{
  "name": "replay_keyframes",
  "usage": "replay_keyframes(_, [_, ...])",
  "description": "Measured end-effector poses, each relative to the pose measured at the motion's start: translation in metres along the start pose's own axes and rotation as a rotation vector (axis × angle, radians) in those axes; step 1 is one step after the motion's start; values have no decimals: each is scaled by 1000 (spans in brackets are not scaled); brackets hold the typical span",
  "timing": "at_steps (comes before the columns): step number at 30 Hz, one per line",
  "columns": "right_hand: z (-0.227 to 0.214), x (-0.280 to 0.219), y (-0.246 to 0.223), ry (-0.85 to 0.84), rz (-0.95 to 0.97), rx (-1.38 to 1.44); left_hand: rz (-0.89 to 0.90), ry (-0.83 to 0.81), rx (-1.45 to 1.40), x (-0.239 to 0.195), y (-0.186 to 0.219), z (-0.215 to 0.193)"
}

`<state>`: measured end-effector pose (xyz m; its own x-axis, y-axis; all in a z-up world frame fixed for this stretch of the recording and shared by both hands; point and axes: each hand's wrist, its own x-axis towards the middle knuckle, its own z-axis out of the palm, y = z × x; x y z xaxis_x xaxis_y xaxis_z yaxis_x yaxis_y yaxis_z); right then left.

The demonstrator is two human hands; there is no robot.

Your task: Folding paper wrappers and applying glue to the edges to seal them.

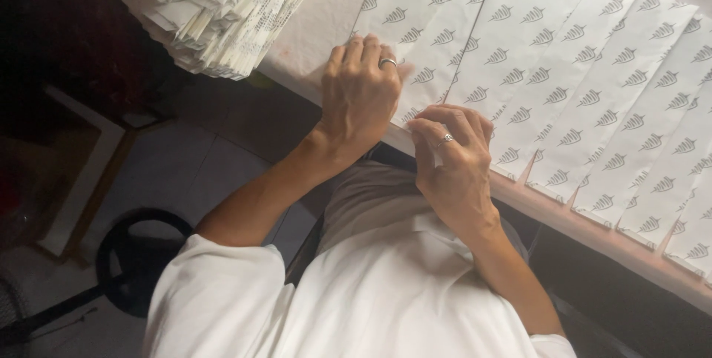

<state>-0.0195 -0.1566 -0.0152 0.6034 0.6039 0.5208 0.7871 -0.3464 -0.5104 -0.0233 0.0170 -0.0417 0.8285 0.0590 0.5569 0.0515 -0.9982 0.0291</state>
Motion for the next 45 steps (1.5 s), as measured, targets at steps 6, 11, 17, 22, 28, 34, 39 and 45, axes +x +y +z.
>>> replay_keyframes(6, [0, -2, 2, 0, -16, 31, 97, -81, -489, -20, -47, -40])
replay_keyframes(11, [4, 9, -9, 50, -51, 79, 162, -142, -735, -42, -85, -45])
replay_keyframes(17, [34, 25, -12, 73, -179, 121, 87, -104, -836, -40, -94, -48])
replay_keyframes(22, [48, 30, -8, 69, -223, 119, 148, -68, -819, -36, -89, -52])
replay_keyframes(28, [54, 29, -2, 94, -250, 71, 191, -23, -799, -32, -75, -47])
replay_keyframes(34, [52, 30, -2, 65, -261, 27, 190, -13, -791, -33, -71, -44])
replay_keyframes(39, [44, 34, -6, 51, -239, 32, 157, -28, -827, -33, -77, -43])
replay_keyframes(45, [42, 35, -9, 37, -202, 46, 97, -70, -922, -32, -80, -44])
